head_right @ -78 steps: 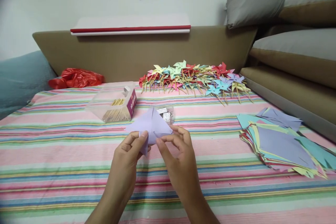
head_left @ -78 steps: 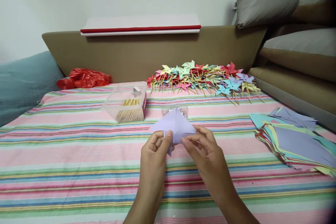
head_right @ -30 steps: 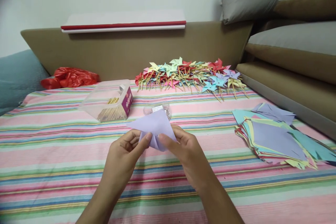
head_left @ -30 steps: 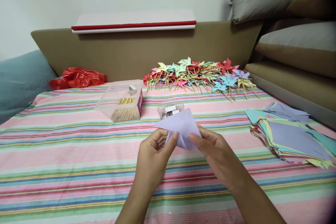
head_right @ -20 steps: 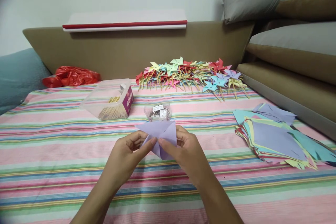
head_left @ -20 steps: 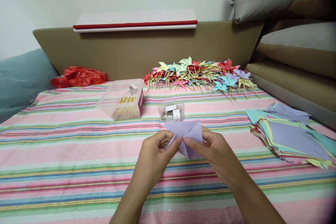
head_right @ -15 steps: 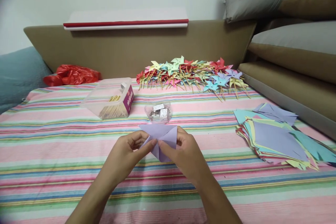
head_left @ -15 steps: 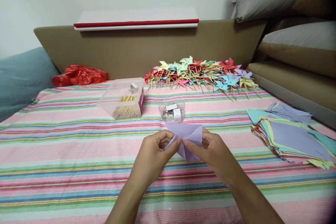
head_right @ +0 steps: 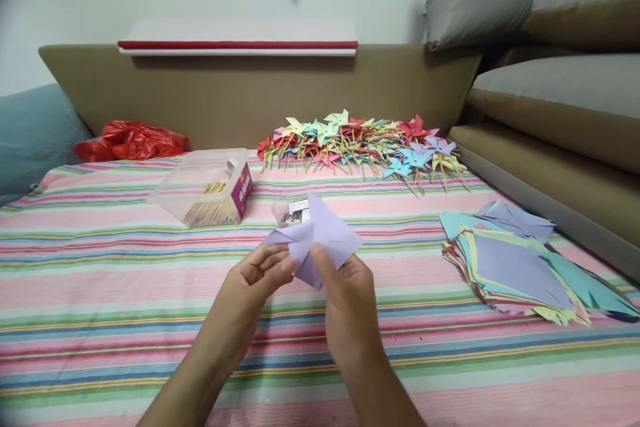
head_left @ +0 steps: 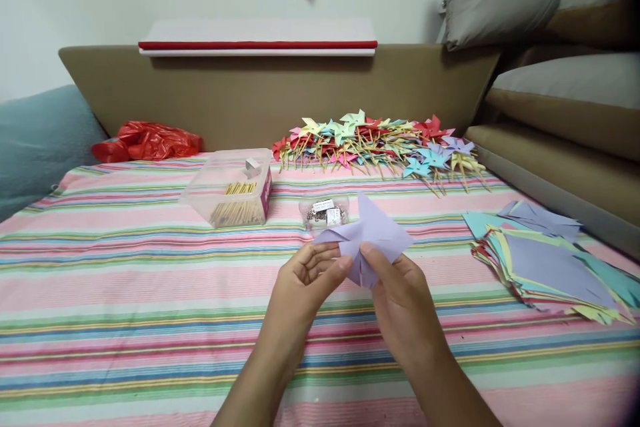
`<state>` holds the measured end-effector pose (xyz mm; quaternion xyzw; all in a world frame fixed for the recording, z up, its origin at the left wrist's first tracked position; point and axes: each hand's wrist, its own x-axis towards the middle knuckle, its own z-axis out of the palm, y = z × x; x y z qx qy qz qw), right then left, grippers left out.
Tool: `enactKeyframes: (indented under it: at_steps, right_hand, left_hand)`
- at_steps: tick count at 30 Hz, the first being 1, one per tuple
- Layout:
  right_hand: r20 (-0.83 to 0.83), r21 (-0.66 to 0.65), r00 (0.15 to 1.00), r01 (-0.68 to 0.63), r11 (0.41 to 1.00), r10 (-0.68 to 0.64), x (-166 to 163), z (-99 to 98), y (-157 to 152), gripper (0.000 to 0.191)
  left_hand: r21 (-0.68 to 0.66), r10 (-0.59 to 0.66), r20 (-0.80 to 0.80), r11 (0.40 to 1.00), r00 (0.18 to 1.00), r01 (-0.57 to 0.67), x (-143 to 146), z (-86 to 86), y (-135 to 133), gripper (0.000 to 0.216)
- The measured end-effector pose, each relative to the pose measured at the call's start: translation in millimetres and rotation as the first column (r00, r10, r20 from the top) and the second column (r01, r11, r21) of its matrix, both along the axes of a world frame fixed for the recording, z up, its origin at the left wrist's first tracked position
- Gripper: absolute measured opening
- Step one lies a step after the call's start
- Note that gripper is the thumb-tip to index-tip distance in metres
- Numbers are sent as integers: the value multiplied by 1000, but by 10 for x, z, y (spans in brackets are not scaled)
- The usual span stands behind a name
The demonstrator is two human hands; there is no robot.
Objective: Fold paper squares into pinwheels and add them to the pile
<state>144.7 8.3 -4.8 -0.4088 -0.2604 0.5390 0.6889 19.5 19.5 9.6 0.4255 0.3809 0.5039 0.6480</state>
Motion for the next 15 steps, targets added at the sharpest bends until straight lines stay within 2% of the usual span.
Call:
enactKeyframes:
  at_steps: [3,6,15]
  right_hand:
    - [-20,8,1000,2,1000,-2,-85,-14,-30,33]
    - [-25,22,999,-25,999,26,-143,-26,-55,32]
    - [24,21,999,-46,999,45,-190,-20,-69,29]
  left_hand:
    - [-11,84,73,996,994,-84,91,-44,-22,17]
    - [-16,152,79,988,985,-151,129,-70,-16,15]
    - [1,172,-36,985,984,-172,104,-24,-12,19]
